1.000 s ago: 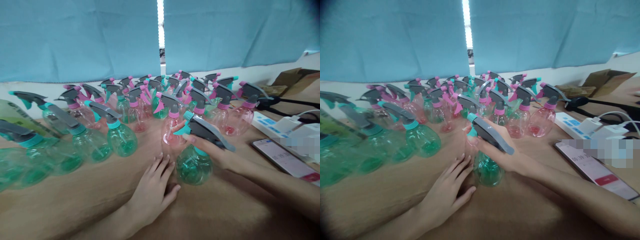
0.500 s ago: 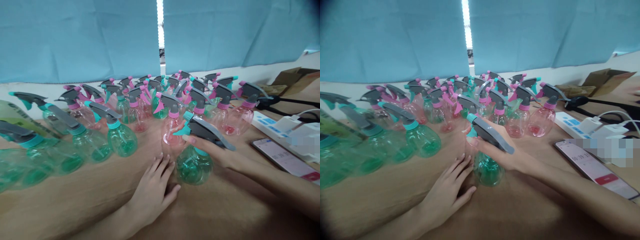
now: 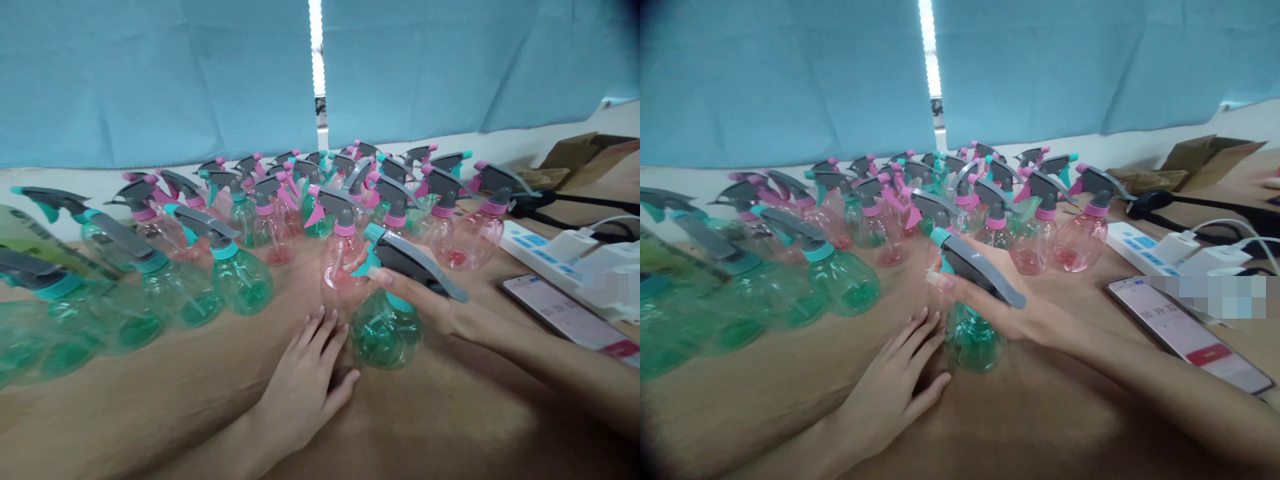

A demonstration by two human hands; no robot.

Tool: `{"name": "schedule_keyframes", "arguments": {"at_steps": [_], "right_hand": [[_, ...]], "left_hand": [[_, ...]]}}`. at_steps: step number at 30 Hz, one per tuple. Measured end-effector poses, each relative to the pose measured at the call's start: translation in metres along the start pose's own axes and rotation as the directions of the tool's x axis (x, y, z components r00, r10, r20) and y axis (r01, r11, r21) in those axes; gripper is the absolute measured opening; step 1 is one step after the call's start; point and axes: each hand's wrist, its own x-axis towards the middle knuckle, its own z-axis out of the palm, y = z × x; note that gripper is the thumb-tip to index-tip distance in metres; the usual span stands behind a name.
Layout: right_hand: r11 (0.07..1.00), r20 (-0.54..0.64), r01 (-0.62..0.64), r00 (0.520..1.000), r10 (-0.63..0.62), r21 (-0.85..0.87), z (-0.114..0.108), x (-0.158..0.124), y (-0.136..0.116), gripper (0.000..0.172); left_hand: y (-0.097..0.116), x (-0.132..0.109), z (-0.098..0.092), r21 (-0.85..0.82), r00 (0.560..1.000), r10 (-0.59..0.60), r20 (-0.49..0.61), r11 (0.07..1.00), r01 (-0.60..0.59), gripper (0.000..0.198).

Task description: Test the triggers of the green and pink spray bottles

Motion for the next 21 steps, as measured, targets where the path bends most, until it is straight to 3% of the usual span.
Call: {"name": "schedule_keyframes", "arguments": {"at_steps": [6,21], "right_hand": [[0.999,0.005,0.04,0.999,-0.04,-0.002,0.0,0.0,0.0,0.031],[0.998,-0.016,0.037,0.999,-0.036,0.048,0.004,-0.003,0.009,0.021]], "left_hand": [[-0.001,-0.001,0.003,-0.018,0.999,0.005,-0.05,1.0,-0.006,0.055],[-0.002,0.0,0.002,-0.006,1.0,0.007,-0.018,1.0,-0.007,0.055]]}}
